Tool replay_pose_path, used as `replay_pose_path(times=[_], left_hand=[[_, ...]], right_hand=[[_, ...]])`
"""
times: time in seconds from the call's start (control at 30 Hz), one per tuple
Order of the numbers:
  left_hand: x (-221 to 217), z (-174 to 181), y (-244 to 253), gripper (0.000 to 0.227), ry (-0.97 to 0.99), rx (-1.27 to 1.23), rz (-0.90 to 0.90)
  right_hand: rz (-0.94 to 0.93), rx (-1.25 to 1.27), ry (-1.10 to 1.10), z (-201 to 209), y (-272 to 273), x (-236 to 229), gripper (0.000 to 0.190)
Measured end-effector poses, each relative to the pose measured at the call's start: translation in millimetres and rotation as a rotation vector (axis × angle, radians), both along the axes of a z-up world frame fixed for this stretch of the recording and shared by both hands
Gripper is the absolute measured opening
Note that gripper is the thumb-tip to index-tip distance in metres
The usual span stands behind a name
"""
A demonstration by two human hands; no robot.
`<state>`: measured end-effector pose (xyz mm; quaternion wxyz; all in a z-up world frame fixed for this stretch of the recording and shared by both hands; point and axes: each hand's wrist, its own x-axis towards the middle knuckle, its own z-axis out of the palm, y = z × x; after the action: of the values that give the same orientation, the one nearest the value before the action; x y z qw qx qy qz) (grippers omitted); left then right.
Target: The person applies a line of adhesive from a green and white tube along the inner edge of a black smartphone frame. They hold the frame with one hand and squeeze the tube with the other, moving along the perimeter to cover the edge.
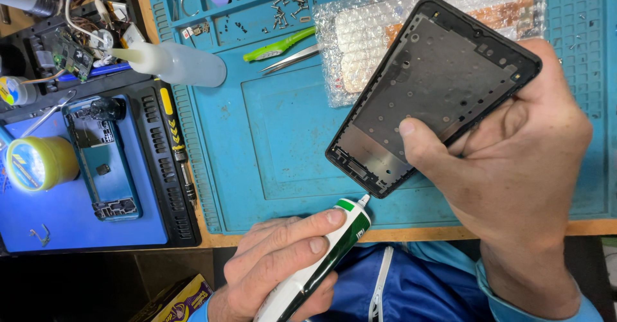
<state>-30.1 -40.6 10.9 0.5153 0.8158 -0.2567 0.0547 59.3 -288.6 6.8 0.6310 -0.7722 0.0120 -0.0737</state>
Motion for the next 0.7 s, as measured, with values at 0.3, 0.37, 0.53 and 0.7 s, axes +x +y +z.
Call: replay_pose_path(times=[0.3, 0.37, 0.53, 0.7], left_hand=[[-1, 0, -2, 0.027, -0.001, 0.014, 0.033], [-1, -3, -6, 0.025, -0.015, -0.004, 0.034], [-1, -8, -4, 0.025, -0.068, 0.001, 0.006], [-1, -1, -2, 0.026, -0.018, 0.036, 0.044]], right_hand=[[-0.006, -0.012, 0.025, 0, 0, -1, 0.059], [0.037, -0.065, 0.006, 4, -3, -2, 0.063], [0.098, -0.121, 0.002, 5, -6, -6, 0.071], [0.120, -0.086, 0.008, 4, -9, -7, 0.070]])
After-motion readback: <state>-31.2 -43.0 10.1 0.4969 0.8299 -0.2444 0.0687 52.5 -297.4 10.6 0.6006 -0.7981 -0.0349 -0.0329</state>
